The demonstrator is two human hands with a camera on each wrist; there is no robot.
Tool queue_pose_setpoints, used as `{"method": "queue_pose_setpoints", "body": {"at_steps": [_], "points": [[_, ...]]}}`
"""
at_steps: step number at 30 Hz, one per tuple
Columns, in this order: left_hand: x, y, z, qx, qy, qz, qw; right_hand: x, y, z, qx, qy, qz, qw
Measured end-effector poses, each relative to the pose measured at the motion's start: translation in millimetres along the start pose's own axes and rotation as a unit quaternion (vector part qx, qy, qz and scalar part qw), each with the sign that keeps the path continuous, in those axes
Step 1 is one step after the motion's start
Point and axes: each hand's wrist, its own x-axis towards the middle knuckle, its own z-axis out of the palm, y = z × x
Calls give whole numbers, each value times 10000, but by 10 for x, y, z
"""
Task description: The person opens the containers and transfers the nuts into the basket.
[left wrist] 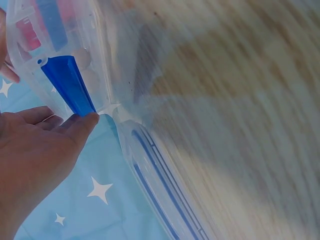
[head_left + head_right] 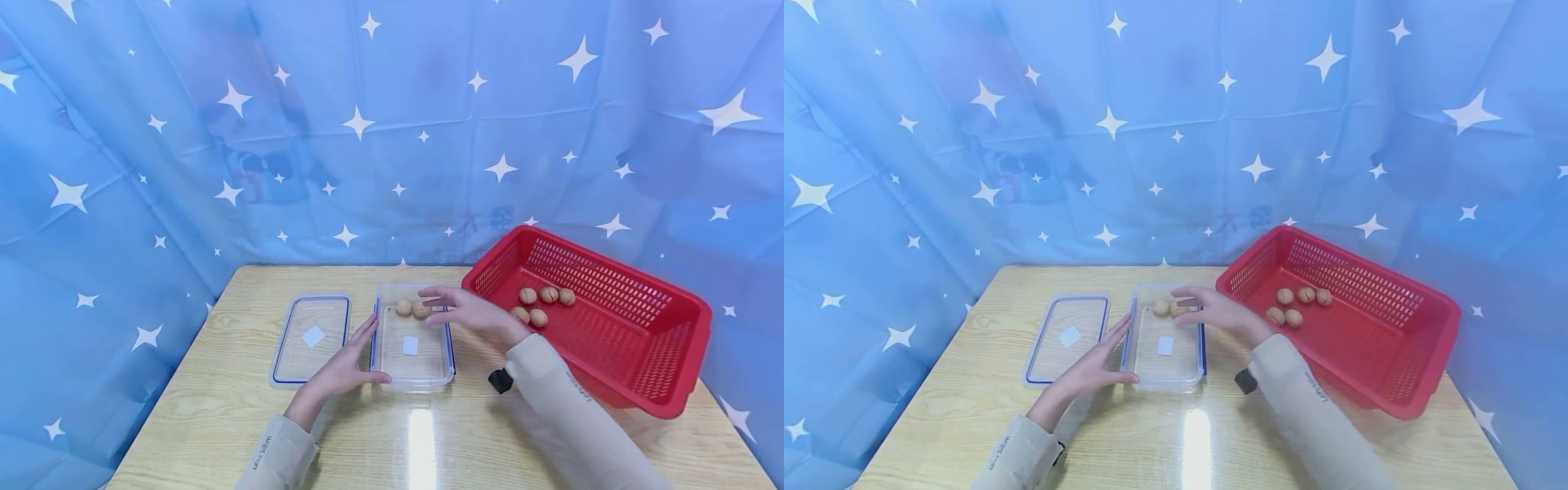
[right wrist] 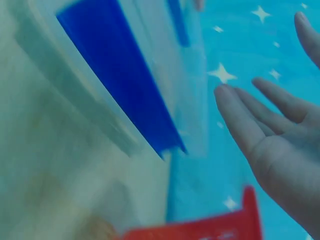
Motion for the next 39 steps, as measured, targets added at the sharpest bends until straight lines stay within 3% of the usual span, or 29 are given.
{"method": "queue_pose_setpoints", "body": {"at_steps": [5, 15, 22, 26, 39], "points": [[8, 10, -11, 52, -31, -16, 10000, 166, 59, 228, 250, -79, 204, 9994], [2, 25, -14, 50, -52, 15, 10000, 435, 100, 539, -390, 286, 370, 9981], [-5, 30, -10, 56, -87, 36, 9999, 492, 102, 670, -186, 236, 356, 9989], [-12, 36, -15, 35, -82, 48, 9999, 542, 127, 725, -147, 463, 410, 9980], [-10, 31, -7, 19, -72, 10, 10000, 623, 217, 828, -637, 610, 62, 9961]]}}
